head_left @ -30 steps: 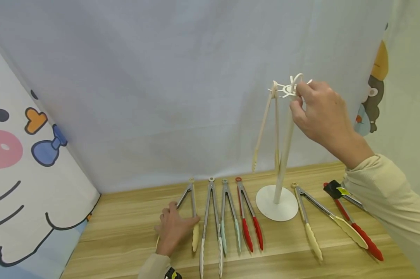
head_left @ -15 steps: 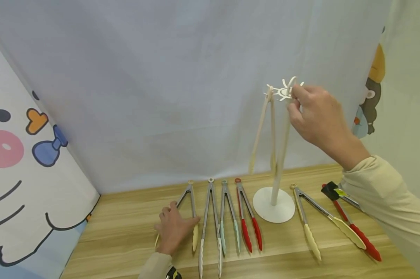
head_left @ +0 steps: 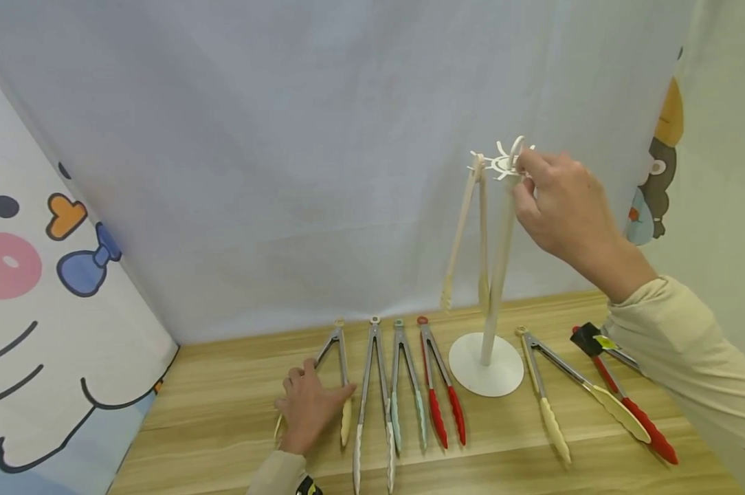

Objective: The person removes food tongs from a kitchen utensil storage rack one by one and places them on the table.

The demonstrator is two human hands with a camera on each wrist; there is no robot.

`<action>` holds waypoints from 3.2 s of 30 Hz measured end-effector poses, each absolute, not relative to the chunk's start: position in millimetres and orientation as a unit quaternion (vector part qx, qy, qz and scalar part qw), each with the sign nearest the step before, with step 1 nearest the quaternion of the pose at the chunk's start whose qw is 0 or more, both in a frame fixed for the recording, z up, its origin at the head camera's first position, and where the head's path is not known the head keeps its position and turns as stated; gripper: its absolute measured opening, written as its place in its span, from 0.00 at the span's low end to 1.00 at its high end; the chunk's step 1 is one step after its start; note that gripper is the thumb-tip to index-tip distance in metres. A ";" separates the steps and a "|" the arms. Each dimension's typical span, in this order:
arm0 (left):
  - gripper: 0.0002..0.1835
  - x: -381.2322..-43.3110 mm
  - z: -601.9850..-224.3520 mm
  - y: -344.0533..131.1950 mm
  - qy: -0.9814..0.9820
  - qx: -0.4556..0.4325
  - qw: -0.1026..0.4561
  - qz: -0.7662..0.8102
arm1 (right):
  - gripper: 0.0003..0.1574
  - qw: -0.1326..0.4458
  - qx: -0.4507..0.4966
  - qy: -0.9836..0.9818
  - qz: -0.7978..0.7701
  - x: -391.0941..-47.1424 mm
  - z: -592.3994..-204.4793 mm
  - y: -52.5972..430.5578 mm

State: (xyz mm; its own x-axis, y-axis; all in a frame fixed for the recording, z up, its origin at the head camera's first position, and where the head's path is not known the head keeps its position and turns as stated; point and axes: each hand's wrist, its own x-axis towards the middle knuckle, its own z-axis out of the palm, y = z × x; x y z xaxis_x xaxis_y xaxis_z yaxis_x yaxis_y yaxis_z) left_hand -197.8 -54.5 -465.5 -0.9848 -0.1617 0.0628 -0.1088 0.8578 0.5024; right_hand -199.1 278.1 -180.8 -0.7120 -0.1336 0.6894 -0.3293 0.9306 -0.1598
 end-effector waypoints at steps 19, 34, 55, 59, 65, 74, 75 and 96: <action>0.35 -199.4 -450.0 -56.9 -0.957 0.033 0.079 -0.276 | 0.17 0.417 0.149 -0.887 0.128 -193.1 -187.4 282.0; 0.23 -204.2 -406.7 -18.8 -0.879 -0.090 0.152 -0.444 | 0.21 0.413 0.140 -0.889 0.140 -193.9 -186.0 279.3; 0.24 -204.8 -353.1 39.6 -0.823 -0.207 0.126 -0.514 | 0.18 0.402 0.130 -0.895 0.145 -194.0 -184.9 278.9; 0.24 -209.7 -344.6 51.5 -0.808 -0.238 0.111 -0.527 | 0.18 0.400 0.129 -0.895 0.147 -194.1 -184.7 280.3; 0.25 -215.6 -332.1 69.7 -0.796 -0.260 0.099 -0.537 | 0.17 0.400 0.130 -0.895 0.149 -194.6 -184.5 281.9; 0.25 -228.0 -321.2 89.4 -0.774 -0.287 0.069 -0.560 | 0.16 0.391 0.145 -0.897 0.150 -194.3 -183.0 281.0; 0.25 -229.6 -320.7 91.0 -0.769 -0.292 0.061 -0.565 | 0.16 0.389 0.145 -0.897 0.150 -194.3 -182.9 281.2; 0.24 -226.1 -291.2 107.8 -0.692 -0.344 -0.140 -0.619 | 0.15 0.370 0.146 -0.906 0.142 -193.6 -180.6 285.8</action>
